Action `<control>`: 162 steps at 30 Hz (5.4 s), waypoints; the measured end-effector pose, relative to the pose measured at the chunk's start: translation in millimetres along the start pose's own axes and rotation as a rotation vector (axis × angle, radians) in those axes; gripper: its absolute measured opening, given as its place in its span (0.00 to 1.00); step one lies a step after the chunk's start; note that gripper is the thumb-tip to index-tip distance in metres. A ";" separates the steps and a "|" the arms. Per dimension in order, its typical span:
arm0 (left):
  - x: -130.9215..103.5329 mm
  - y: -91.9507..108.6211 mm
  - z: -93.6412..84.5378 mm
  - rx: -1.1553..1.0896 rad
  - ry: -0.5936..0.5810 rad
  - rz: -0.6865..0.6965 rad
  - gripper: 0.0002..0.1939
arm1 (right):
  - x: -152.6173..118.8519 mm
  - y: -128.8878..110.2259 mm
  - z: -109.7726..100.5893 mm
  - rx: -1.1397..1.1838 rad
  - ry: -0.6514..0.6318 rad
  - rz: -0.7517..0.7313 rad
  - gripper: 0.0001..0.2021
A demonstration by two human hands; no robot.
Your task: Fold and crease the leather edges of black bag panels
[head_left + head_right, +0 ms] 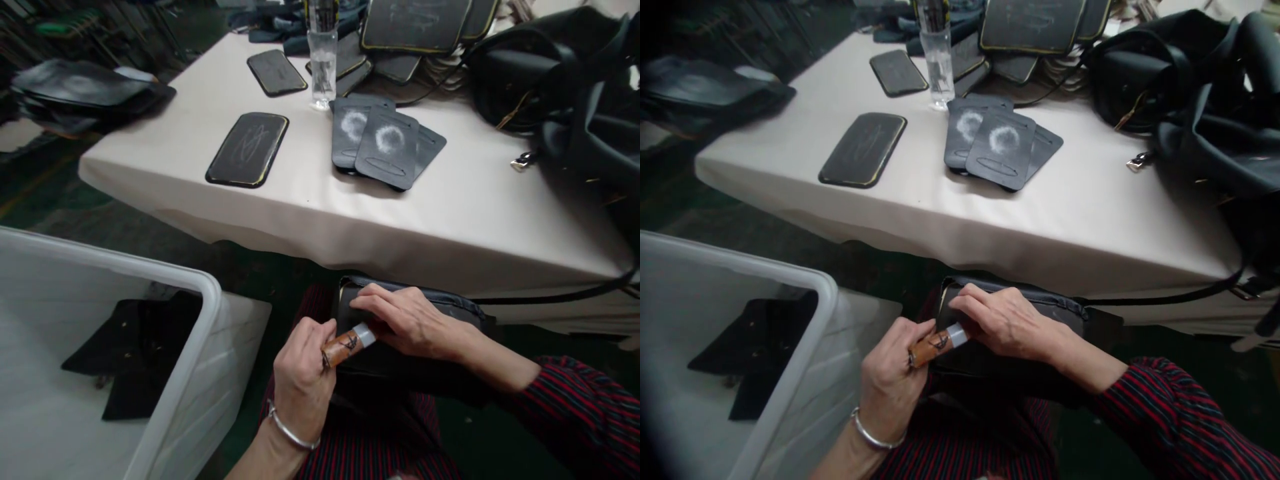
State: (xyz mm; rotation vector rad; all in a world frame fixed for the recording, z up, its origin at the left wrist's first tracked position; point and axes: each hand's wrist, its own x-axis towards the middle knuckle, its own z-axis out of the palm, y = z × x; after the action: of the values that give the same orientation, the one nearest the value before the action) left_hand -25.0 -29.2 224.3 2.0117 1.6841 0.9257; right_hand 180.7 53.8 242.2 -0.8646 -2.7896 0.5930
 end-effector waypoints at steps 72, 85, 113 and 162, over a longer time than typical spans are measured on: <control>26.3 -1.6 34.5 -1.095 0.469 -0.836 0.12 | 81.6 54.8 -36.5 0.375 -0.485 0.075 0.19; 80.0 -34.4 33.2 -1.517 -0.274 -0.948 0.17 | 49.4 40.9 -48.6 0.265 -0.423 -0.026 0.18; 67.1 -40.5 40.2 -1.175 -0.320 -0.690 0.22 | 100.1 -5.5 18.0 1.356 0.752 0.372 0.11; -20.0 -30.5 -26.8 0.089 -0.223 0.531 0.16 | -0.4 -55.8 3.5 0.425 0.081 0.502 0.06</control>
State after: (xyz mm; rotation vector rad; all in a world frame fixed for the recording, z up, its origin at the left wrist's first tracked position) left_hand -67.1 -45.1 219.0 2.5748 1.1074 0.7479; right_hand 151.8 10.3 262.2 -1.4413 -2.2333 1.1385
